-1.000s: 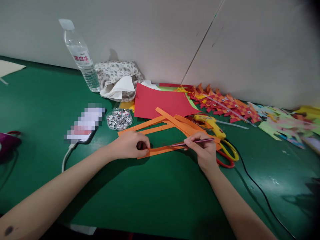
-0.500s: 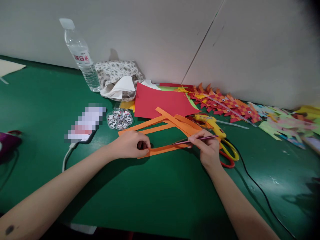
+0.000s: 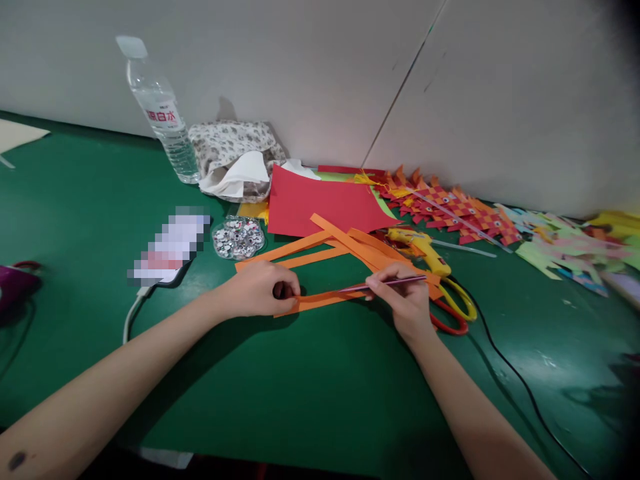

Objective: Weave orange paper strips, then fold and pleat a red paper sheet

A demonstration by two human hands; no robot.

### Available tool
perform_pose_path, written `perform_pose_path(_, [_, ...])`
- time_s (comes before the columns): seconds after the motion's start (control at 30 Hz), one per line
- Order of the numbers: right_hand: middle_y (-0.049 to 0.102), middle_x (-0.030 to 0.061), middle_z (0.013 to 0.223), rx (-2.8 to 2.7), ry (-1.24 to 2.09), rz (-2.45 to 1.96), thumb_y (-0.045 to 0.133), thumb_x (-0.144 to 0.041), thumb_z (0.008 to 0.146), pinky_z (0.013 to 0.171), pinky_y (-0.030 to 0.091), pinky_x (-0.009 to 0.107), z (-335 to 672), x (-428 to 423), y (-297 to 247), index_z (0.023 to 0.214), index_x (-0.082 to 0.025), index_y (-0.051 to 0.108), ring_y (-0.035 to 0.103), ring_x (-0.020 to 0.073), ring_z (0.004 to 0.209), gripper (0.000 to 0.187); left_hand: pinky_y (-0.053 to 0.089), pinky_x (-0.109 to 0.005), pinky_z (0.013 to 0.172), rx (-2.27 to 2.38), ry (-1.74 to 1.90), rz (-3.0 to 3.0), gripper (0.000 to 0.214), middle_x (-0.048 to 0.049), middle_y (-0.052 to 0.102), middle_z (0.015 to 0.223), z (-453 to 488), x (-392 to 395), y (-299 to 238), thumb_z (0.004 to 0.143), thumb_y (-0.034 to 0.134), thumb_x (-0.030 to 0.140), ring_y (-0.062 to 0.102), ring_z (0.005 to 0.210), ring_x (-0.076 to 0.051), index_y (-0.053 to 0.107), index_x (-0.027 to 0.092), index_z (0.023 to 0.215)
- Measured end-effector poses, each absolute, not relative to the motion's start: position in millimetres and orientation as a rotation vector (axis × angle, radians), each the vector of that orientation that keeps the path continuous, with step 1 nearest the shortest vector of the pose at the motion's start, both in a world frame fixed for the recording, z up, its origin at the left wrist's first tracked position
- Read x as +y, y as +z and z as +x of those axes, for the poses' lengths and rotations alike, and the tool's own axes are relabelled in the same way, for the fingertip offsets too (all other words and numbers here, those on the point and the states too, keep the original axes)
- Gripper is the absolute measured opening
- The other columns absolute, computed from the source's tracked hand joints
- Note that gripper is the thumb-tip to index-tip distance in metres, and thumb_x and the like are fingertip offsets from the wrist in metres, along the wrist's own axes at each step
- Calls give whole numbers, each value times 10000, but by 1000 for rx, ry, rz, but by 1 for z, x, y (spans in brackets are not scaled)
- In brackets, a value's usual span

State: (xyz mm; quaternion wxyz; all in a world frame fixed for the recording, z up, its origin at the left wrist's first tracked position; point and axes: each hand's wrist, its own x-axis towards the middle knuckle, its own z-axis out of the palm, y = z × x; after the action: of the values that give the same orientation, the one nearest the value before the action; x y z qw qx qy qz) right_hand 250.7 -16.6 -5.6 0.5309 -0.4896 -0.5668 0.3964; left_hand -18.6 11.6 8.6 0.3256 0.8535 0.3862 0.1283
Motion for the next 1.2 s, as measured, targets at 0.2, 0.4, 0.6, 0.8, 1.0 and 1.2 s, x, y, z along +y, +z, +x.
perform_pose_path(0.2, [620,-24,581,-1418,914,-1178,718,-260,767,532,453,284,252,-18,-4,676,-218,614,586,144,519,144,397,-177,536,1024,330,2238,126,26,683,697,-19,11,10,745,592,223,593,589,-78,700,185,795])
perform_pose_path(0.4, [617,-20,585,-1429,886,-1181,709,-248,768,544,448,293,252,-18,-2,668,-216,614,582,148,528,141,391,-178,530,1028,337,2245,126,25,683,694,-18,12,10,744,593,226,592,586,-79,700,183,792])
perform_pose_path(0.6, [616,-20,581,-1415,896,-1192,709,-242,766,537,450,289,253,-19,-2,670,-211,615,588,147,521,138,390,-178,530,1025,336,2245,119,27,679,691,-18,11,9,746,600,230,590,590,-79,701,185,792])
perform_pose_path(0.8, [611,-28,581,-1391,885,-1184,711,-219,754,517,459,277,254,-17,-3,657,-210,615,604,140,505,137,390,-174,532,1028,344,2252,116,35,675,696,-18,11,10,746,595,220,585,593,-73,700,189,786])
perform_pose_path(1.0, [580,-38,544,-1353,754,-1186,707,-185,734,478,453,264,261,-13,-2,609,-200,604,570,122,460,163,395,-175,531,1021,351,2240,115,34,678,702,-19,12,8,747,596,228,592,598,-73,697,191,787])
perform_pose_path(1.2, [581,-43,553,-1314,782,-1111,725,-241,723,455,464,266,259,-14,-5,614,-205,575,565,121,438,188,396,-176,535,993,361,2257,112,32,672,692,-20,12,6,749,591,220,584,584,-72,689,186,791])
